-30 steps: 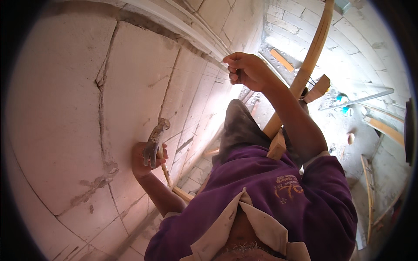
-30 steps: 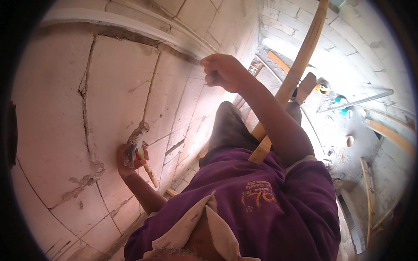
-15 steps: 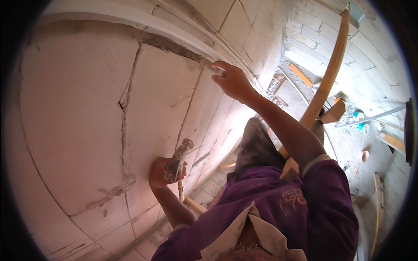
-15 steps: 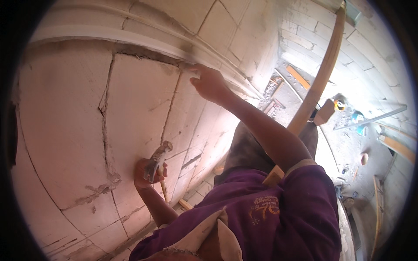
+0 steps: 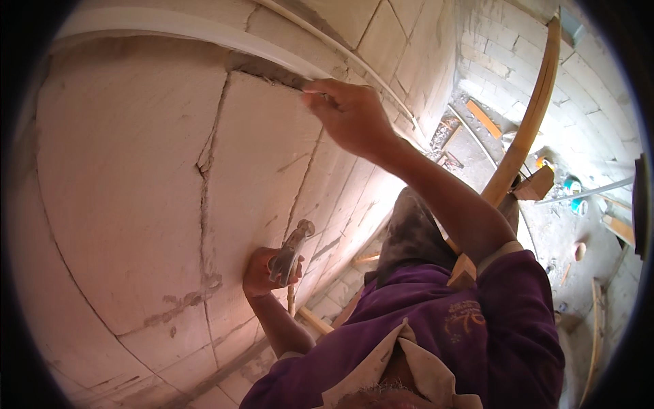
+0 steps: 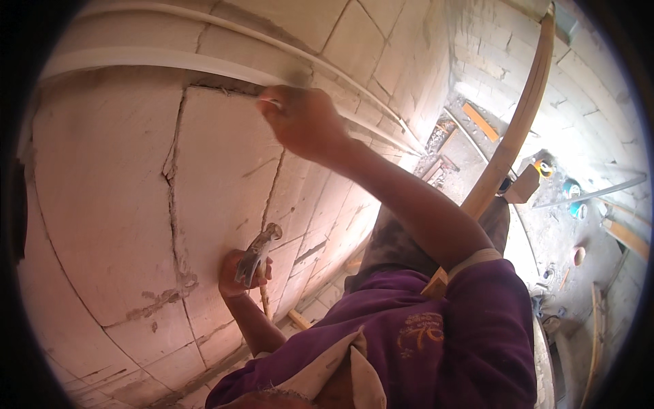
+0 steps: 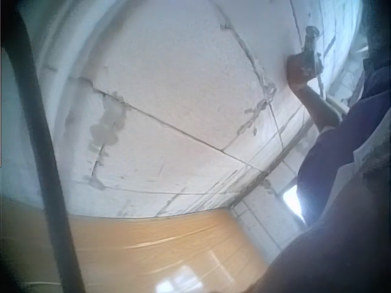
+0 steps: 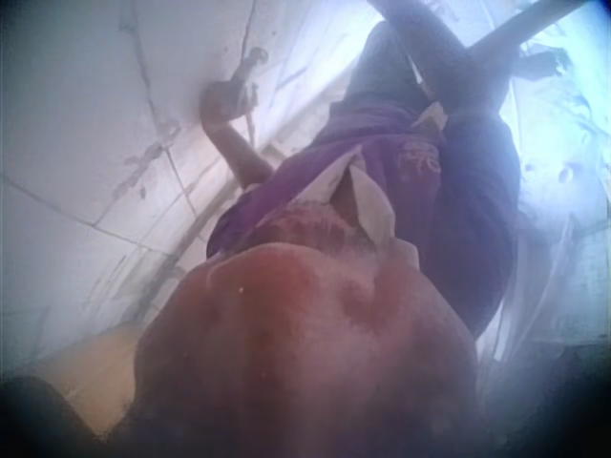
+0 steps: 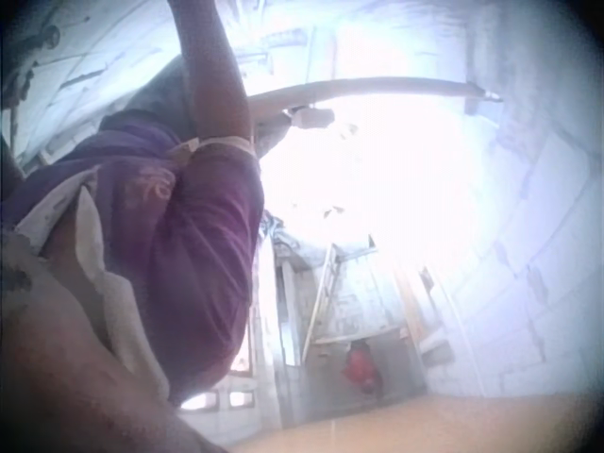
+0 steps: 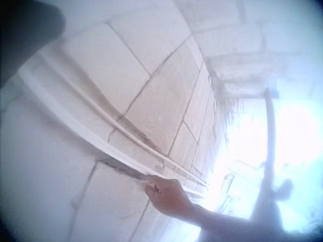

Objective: The person installs white PVC pipes along a white brick wall. They use a hammer to drive nails into the wall to secure the pipes at regular intervals.

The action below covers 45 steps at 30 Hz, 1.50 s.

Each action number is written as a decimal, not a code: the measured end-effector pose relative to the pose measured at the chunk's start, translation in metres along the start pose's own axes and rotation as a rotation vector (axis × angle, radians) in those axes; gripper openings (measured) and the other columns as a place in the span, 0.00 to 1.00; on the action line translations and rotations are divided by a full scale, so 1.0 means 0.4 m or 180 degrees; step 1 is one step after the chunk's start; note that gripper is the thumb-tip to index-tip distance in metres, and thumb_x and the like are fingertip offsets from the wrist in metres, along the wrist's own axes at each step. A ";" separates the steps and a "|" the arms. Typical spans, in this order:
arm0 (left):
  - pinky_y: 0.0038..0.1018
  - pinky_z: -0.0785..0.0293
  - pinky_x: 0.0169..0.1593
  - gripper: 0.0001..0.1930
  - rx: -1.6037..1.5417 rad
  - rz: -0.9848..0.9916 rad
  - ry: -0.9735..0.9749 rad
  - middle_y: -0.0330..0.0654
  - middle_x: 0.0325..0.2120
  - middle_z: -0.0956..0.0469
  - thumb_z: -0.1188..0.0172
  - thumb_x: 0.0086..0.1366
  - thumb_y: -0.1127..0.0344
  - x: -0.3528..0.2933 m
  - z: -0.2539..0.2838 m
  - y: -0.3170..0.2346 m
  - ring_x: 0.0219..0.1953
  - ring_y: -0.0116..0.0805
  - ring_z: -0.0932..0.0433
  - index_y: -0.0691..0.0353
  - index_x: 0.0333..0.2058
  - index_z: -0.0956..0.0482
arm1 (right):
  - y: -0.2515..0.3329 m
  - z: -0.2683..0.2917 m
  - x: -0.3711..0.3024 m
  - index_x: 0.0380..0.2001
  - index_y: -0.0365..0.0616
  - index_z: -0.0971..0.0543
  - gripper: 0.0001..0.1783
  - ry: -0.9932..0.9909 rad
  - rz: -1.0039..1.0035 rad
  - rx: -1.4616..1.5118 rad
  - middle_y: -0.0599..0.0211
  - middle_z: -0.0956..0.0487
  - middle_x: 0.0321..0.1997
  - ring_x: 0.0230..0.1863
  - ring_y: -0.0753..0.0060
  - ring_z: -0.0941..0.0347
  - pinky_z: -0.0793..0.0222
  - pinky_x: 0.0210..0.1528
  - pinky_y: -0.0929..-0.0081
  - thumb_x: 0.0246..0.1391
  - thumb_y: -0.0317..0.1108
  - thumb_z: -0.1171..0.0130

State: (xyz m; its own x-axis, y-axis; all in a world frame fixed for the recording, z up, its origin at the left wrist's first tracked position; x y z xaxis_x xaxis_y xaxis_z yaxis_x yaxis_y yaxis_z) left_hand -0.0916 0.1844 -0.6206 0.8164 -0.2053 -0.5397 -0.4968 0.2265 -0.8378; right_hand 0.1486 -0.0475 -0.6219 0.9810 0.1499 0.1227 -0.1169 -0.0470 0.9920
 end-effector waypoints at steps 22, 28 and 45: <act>0.27 0.24 0.33 0.24 0.0055 -0.0174 -0.0226 0.43 0.24 0.18 0.22 0.40 0.74 0.000 0.007 0.009 0.26 0.31 0.20 0.71 0.39 0.18 | 0.150 -0.030 0.082 0.37 0.38 0.16 0.12 -0.0061 0.1233 -0.1201 0.59 0.20 0.20 0.17 0.67 0.25 0.28 0.26 0.66 0.61 0.34 0.44; 0.25 0.24 0.39 0.20 0.0204 -0.0102 -0.0196 0.38 0.26 0.18 0.25 0.46 0.71 -0.005 0.003 -0.003 0.29 0.25 0.21 0.70 0.40 0.18 | 0.170 -0.035 0.107 0.35 0.36 0.17 0.12 0.0337 0.0933 -0.1407 0.53 0.19 0.23 0.21 0.60 0.21 0.24 0.28 0.62 0.59 0.32 0.46; 0.27 0.24 0.38 0.21 0.0245 -0.0216 -0.0155 0.39 0.27 0.17 0.25 0.44 0.74 -0.001 0.002 -0.004 0.29 0.27 0.20 0.69 0.40 0.17 | 0.111 -0.034 0.140 0.30 0.31 0.17 0.12 0.0278 -0.0131 -0.0610 0.60 0.21 0.23 0.22 0.70 0.30 0.33 0.26 0.66 0.49 0.32 0.36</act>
State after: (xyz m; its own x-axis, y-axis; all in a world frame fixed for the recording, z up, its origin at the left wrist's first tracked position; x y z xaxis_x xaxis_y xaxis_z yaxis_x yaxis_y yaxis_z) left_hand -0.0908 0.1850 -0.6188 0.8617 -0.1767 -0.4757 -0.4174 0.2865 -0.8624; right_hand 0.1962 -0.0276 -0.5705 0.9695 0.2331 0.0757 -0.1124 0.1484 0.9825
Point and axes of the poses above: each hand's wrist, its own x-axis towards the middle knuckle, its own z-axis out of the back of the hand, y = z × x, the point moved 8 cm from there along x, towards the middle knuckle
